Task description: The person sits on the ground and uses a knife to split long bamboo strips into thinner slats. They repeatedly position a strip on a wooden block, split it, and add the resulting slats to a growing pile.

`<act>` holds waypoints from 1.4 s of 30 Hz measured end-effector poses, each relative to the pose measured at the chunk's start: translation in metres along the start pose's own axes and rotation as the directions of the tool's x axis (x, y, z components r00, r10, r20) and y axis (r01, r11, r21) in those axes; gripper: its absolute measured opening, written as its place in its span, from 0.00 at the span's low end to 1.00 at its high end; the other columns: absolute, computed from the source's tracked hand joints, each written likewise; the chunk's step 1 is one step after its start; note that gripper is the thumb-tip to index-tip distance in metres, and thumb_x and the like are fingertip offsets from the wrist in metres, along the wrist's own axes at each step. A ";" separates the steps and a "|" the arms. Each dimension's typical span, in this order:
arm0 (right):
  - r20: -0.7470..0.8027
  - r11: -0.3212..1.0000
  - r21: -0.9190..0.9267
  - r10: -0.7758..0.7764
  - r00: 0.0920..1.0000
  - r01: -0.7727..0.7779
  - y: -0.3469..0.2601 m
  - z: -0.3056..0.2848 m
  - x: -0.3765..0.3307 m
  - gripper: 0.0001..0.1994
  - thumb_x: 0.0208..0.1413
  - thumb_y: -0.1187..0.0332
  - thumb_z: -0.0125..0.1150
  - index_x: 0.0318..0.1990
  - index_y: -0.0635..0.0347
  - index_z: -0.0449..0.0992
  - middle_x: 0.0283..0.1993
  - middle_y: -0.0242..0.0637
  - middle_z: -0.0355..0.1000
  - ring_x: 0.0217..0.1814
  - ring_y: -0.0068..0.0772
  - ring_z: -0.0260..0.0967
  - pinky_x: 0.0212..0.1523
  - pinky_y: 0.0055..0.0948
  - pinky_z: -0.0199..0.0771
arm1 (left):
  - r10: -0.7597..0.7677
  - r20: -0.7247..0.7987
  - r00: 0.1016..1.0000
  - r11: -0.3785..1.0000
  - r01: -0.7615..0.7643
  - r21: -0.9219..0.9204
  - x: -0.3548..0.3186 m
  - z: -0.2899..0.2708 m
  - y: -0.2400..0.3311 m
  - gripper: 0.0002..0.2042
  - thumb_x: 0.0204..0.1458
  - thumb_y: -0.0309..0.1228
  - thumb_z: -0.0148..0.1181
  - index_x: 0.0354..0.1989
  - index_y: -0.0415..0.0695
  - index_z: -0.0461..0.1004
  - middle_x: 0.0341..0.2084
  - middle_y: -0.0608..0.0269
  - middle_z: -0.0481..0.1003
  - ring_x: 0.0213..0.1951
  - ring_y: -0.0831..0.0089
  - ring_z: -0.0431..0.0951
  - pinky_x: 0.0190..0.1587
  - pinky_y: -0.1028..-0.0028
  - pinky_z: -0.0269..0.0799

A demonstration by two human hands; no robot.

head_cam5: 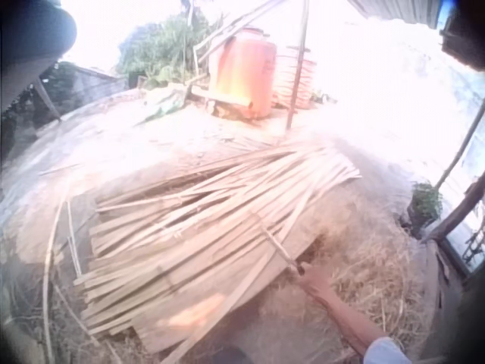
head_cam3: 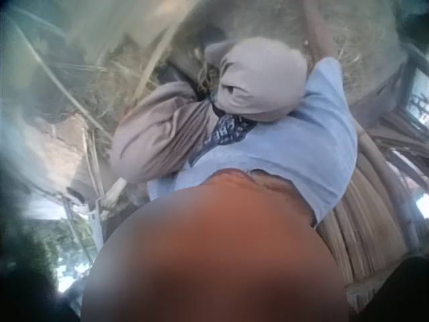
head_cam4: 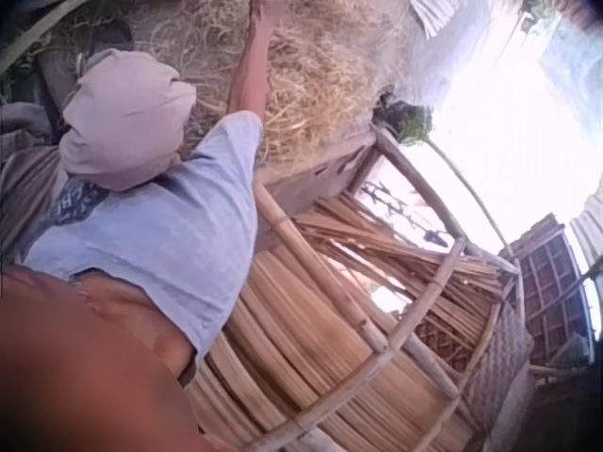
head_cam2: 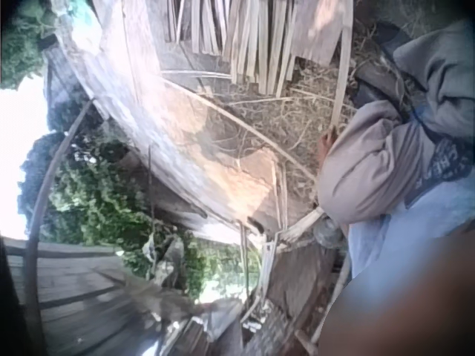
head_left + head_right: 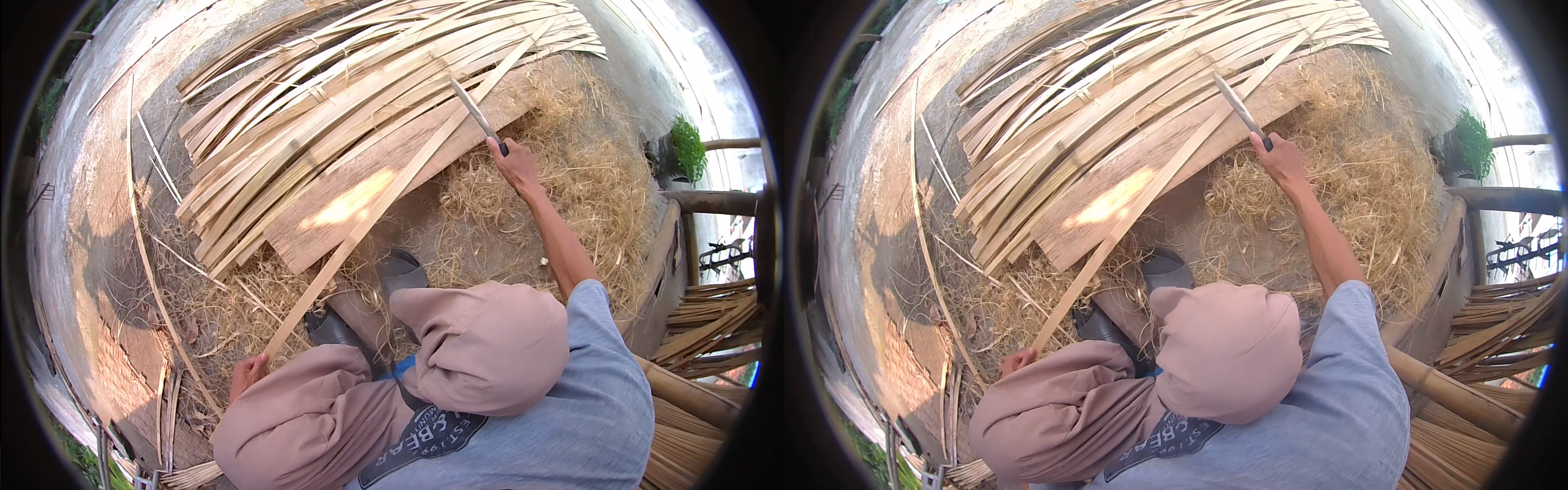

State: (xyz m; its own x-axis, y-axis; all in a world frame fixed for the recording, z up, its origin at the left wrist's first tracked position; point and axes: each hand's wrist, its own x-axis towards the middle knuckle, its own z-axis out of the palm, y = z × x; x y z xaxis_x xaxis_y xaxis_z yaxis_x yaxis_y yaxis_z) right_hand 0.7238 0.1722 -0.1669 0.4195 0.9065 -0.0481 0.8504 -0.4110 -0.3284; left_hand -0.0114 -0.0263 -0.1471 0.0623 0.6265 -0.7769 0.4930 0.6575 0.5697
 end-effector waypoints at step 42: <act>-0.020 0.875 0.382 0.330 0.944 -0.298 0.022 0.000 0.022 0.36 0.63 0.35 0.52 0.20 0.63 0.70 0.16 0.41 0.68 0.19 0.38 0.74 0.26 0.41 0.73 | 0.603 -0.315 0.733 0.759 -0.404 0.511 0.026 0.031 0.005 0.18 0.58 0.36 0.67 0.58 0.52 0.80 0.23 0.53 0.76 0.24 0.64 0.76 0.30 0.67 0.69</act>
State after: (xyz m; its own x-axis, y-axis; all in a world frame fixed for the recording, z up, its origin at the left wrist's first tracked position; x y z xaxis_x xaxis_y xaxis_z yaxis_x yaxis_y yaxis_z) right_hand 0.7520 0.1826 -0.1749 0.6827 0.7181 -0.1350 0.4981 -0.5926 -0.6330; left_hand 0.0198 -0.0197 -0.1732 0.0691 0.9875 -0.1418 0.7927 0.0319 0.6087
